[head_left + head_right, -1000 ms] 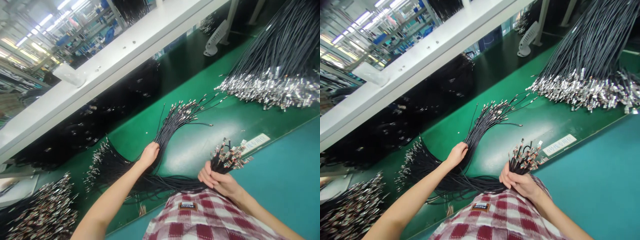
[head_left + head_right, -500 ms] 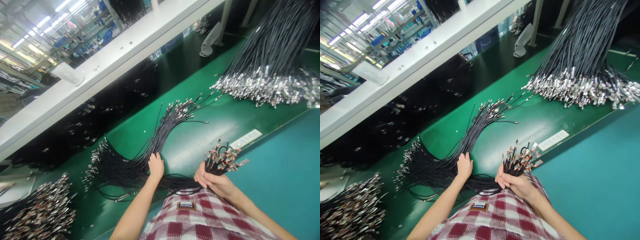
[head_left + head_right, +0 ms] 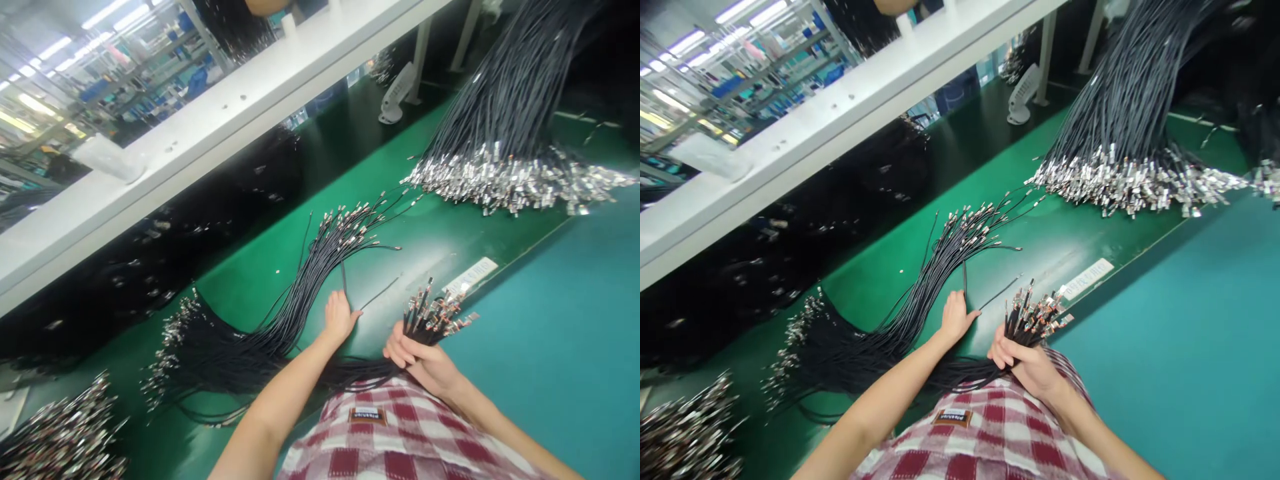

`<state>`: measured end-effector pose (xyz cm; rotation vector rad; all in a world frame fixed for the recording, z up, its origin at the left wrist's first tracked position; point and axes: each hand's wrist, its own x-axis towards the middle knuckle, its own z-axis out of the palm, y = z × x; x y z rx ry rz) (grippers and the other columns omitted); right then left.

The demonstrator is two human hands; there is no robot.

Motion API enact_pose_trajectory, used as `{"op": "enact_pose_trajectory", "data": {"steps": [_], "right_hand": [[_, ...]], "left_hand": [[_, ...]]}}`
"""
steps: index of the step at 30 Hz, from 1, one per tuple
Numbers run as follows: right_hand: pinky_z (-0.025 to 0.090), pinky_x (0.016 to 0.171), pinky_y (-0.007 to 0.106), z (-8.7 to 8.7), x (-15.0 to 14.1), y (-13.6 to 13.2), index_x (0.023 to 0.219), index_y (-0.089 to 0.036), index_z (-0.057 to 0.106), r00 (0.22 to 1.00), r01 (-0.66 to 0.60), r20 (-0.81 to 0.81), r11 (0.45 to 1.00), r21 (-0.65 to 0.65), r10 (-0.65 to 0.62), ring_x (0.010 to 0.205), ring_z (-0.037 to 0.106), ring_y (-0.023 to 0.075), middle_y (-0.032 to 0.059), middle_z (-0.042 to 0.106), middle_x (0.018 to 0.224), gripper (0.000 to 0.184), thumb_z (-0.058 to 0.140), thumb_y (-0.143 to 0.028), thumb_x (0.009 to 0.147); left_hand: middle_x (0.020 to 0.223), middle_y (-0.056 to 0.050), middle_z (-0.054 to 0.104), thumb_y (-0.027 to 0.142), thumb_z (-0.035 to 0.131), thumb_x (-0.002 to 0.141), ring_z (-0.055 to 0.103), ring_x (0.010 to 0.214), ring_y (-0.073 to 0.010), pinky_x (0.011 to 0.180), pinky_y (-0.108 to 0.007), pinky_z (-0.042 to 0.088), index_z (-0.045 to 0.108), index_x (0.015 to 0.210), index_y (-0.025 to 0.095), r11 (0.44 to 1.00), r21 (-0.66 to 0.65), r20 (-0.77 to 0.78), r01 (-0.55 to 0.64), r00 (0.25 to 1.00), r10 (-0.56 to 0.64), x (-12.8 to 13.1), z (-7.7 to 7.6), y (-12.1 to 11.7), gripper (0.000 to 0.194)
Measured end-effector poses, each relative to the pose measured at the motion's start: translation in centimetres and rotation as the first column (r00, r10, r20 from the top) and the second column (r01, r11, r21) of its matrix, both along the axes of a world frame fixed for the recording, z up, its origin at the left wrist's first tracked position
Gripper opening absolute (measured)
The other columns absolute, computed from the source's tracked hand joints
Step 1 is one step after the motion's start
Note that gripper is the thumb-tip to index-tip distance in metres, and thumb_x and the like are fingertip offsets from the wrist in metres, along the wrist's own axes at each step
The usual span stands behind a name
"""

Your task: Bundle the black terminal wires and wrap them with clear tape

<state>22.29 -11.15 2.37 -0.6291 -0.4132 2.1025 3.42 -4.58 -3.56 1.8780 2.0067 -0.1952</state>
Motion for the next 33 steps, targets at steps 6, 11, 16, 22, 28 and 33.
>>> {"op": "enact_pose_trajectory", "data": {"steps": [6,11,16,22,28,33], "right_hand": [[0.041,0.074,0.033,-1.2,0.3,0.5,0.074,-0.02,0.062,0.997,0.073,0.008,0.993,-0.091,-0.072,0.052,0.037,0.0116,-0.007,0.039,0.049,0.022,0.077,-0.036,0.075],[0.043,0.075,0.032,-2.9,0.7,1.4,0.077,-0.02,0.065,0.99,0.135,-0.005,0.955,-0.265,-0.141,0.054,0.038,0.0109,-0.0074,0.04,0.051,0.026,0.082,-0.038,0.07],[0.044,0.077,0.033,-3.8,0.7,2.2,0.077,-0.019,0.065,0.983,0.159,-0.028,0.916,-0.368,-0.182,0.055,0.037,0.0106,-0.0079,0.039,0.052,0.028,0.085,-0.036,0.067],[0.045,0.078,0.035,-4.1,0.6,2.8,0.076,-0.019,0.065,0.98,0.164,-0.036,0.902,-0.399,-0.194,0.056,0.038,0.0109,-0.0077,0.039,0.052,0.027,0.085,-0.035,0.067],[0.044,0.076,0.034,-4.2,0.8,2.9,0.076,-0.019,0.065,0.977,0.178,-0.025,0.883,-0.434,-0.21,0.056,0.039,0.0109,-0.0077,0.039,0.053,0.03,0.087,-0.036,0.064],[0.044,0.074,0.034,-4.2,0.7,3.0,0.076,-0.019,0.065,0.976,0.189,-0.012,0.872,-0.452,-0.218,0.055,0.038,0.0107,-0.0077,0.039,0.052,0.031,0.087,-0.036,0.064]], "left_hand": [[0.114,-0.015,0.058,0.012,0.052,0.086,0.055,0.112,-0.0253,0.099,-0.039,0.042,0.054,0.111,0.014,0.998,0.06,0.202,0.008,0.979,-0.02,5.4,-1.9,6.7,0.025],[0.089,-0.004,0.061,0.006,0.055,0.075,0.058,0.088,-0.0181,0.084,-0.03,0.047,0.058,0.088,0.018,0.96,0.051,0.4,0.274,0.876,-0.271,4.8,-1.7,6.5,0.017],[0.07,0.003,0.056,0.005,0.054,0.074,0.051,0.063,-0.011,0.063,-0.022,0.043,0.058,0.084,0.015,0.956,-0.011,0.677,0.294,0.706,-0.209,5.1,-1.4,6.2,0.015],[0.078,-0.001,0.064,0.002,0.056,0.076,0.058,0.07,-0.0124,0.071,-0.024,0.046,0.064,0.079,0.014,0.998,0.048,0.492,0.047,0.868,-0.064,3.6,-1.8,9.2,0.015],[0.086,-0.006,0.064,0.012,0.056,0.086,0.06,0.083,-0.0189,0.08,-0.031,0.046,0.066,0.084,0.016,0.99,0.136,0.349,-0.044,0.937,-0.007,0.5,-1.4,12.0,0.01],[0.113,-0.012,0.059,0.018,0.057,0.089,0.054,0.11,-0.0254,0.093,-0.037,0.044,0.058,0.113,0.016,0.925,0.323,0.092,0.2,0.966,-0.241,1.9,-1.2,10.7,0.024]]}}
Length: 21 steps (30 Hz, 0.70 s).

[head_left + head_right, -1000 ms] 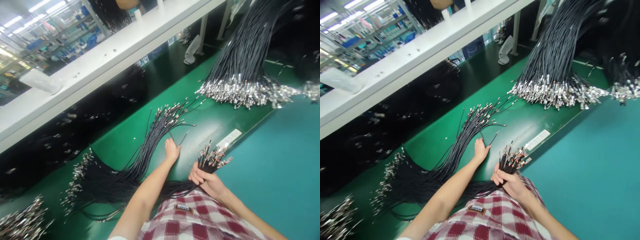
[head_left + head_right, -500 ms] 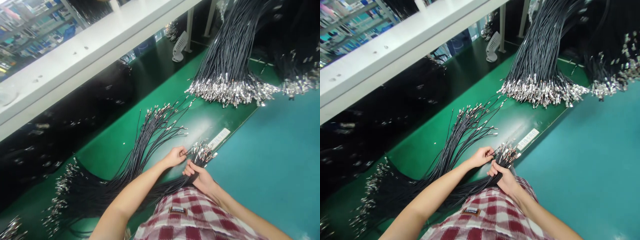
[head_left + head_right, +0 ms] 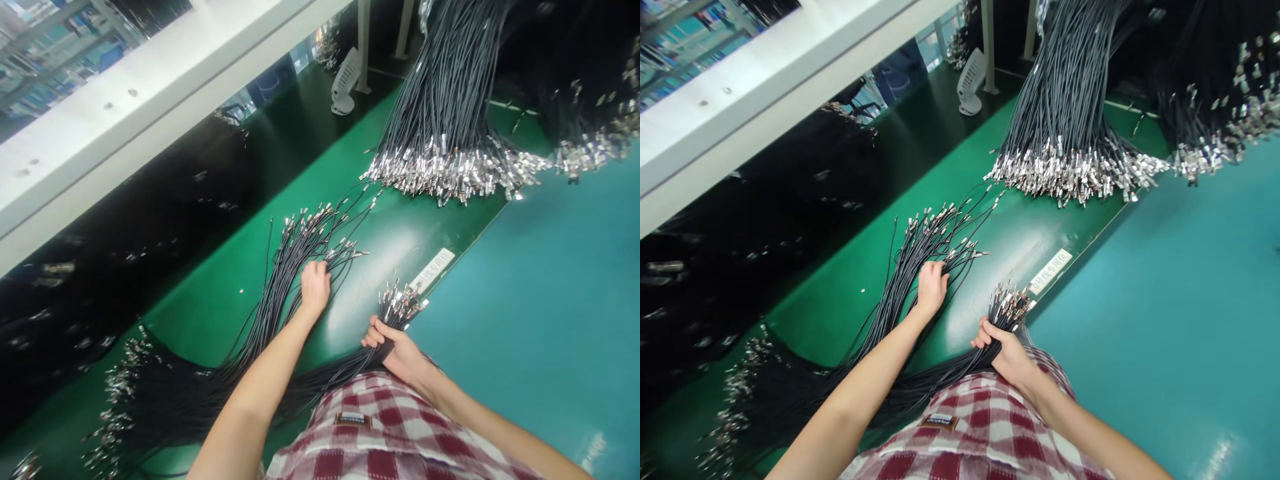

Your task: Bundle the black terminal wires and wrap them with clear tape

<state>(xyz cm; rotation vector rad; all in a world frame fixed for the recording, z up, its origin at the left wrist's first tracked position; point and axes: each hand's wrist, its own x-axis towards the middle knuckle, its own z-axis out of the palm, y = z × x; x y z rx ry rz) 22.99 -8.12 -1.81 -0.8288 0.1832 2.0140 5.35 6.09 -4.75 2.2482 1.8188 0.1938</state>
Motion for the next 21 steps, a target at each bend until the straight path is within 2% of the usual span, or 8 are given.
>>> {"op": "enact_pose_trajectory", "data": {"steps": [3,6,11,13,15,17,19,21], "right_hand": [[0.045,0.074,0.034,-0.2,-0.1,0.0,0.077,-0.018,0.065,1.0,0.011,-0.001,1.0,-0.006,-0.011,0.055,0.039,0.0105,-0.0076,0.04,0.052,0.031,0.088,-0.035,0.063],[0.046,0.072,0.033,-0.3,-0.2,0.2,0.077,-0.018,0.065,1.0,0.027,-0.001,0.999,-0.024,-0.027,0.054,0.041,0.0106,-0.0075,0.041,0.052,0.03,0.087,-0.034,0.064],[0.048,0.063,0.028,-0.4,-0.4,0.4,0.095,-0.022,0.067,0.994,0.106,0.035,0.988,-0.109,-0.103,0.054,0.048,0.0113,-0.0077,0.047,0.055,0.033,0.084,-0.029,0.068],[0.048,0.061,0.026,-0.2,-0.5,0.3,0.099,-0.024,0.067,0.992,0.125,0.042,0.987,-0.104,-0.121,0.055,0.05,0.0107,-0.0073,0.052,0.059,0.036,0.084,-0.027,0.068],[0.048,0.059,0.025,0.0,-0.6,0.1,0.099,-0.024,0.067,0.989,0.135,0.066,0.989,-0.065,-0.131,0.056,0.051,0.0101,-0.0063,0.059,0.066,0.038,0.084,-0.025,0.066],[0.048,0.059,0.025,0.2,-0.7,-0.1,0.099,-0.024,0.068,0.984,0.14,0.111,0.99,-0.026,-0.137,0.057,0.052,0.0099,-0.0053,0.065,0.075,0.041,0.086,-0.023,0.061],[0.049,0.062,0.027,0.3,-0.6,-0.3,0.094,-0.024,0.07,0.976,0.133,0.179,0.991,-0.019,-0.128,0.059,0.053,0.0112,-0.0051,0.068,0.077,0.042,0.087,-0.021,0.056],[0.05,0.066,0.029,0.4,-0.3,-0.5,0.087,-0.024,0.071,0.968,0.1,0.236,0.994,-0.036,-0.089,0.064,0.057,0.0144,-0.0045,0.069,0.075,0.036,0.087,-0.02,0.055]], "left_hand": [[0.108,-0.013,0.061,0.02,0.055,0.09,0.056,0.105,-0.0269,0.091,-0.039,0.045,0.057,0.108,0.014,0.981,-0.163,-0.102,0.108,0.987,-0.126,2.0,-0.3,-0.9,0.019],[0.098,-0.011,0.063,0.012,0.049,0.09,0.059,0.095,-0.0238,0.087,-0.037,0.046,0.056,0.1,0.014,0.956,-0.285,-0.056,0.066,0.995,-0.085,3.4,0.0,-1.8,0.013],[0.097,-0.006,0.059,0.014,0.047,0.089,0.058,0.086,-0.0173,0.08,-0.029,0.047,0.054,0.092,0.018,0.956,-0.246,0.329,0.16,0.941,-0.072,3.2,3.5,-5.3,0.009],[0.091,-0.005,0.06,0.014,0.045,0.09,0.058,0.083,-0.0167,0.077,-0.028,0.047,0.054,0.092,0.018,0.944,-0.282,0.384,0.173,0.922,-0.054,3.4,5.3,-7.2,0.01],[0.088,-0.006,0.062,0.012,0.044,0.089,0.059,0.081,-0.018,0.076,-0.029,0.047,0.055,0.095,0.018,0.917,-0.356,0.32,0.177,0.946,-0.059,4.2,6.8,-9.0,0.013],[0.092,-0.01,0.065,0.01,0.046,0.087,0.061,0.085,-0.0217,0.077,-0.033,0.048,0.057,0.099,0.015,0.893,-0.421,0.166,0.16,0.981,-0.098,5.3,7.6,-10.3,0.017],[0.096,-0.016,0.066,0.011,0.051,0.084,0.061,0.093,-0.0277,0.082,-0.038,0.048,0.06,0.098,0.013,0.88,-0.449,0.021,0.153,0.987,-0.161,6.2,8.1,-10.9,0.017],[0.094,-0.018,0.067,0.012,0.055,0.081,0.061,0.098,-0.0316,0.086,-0.041,0.047,0.063,0.093,0.014,0.86,-0.47,-0.001,0.199,0.974,-0.226,6.3,8.3,-10.7,0.015]]}}
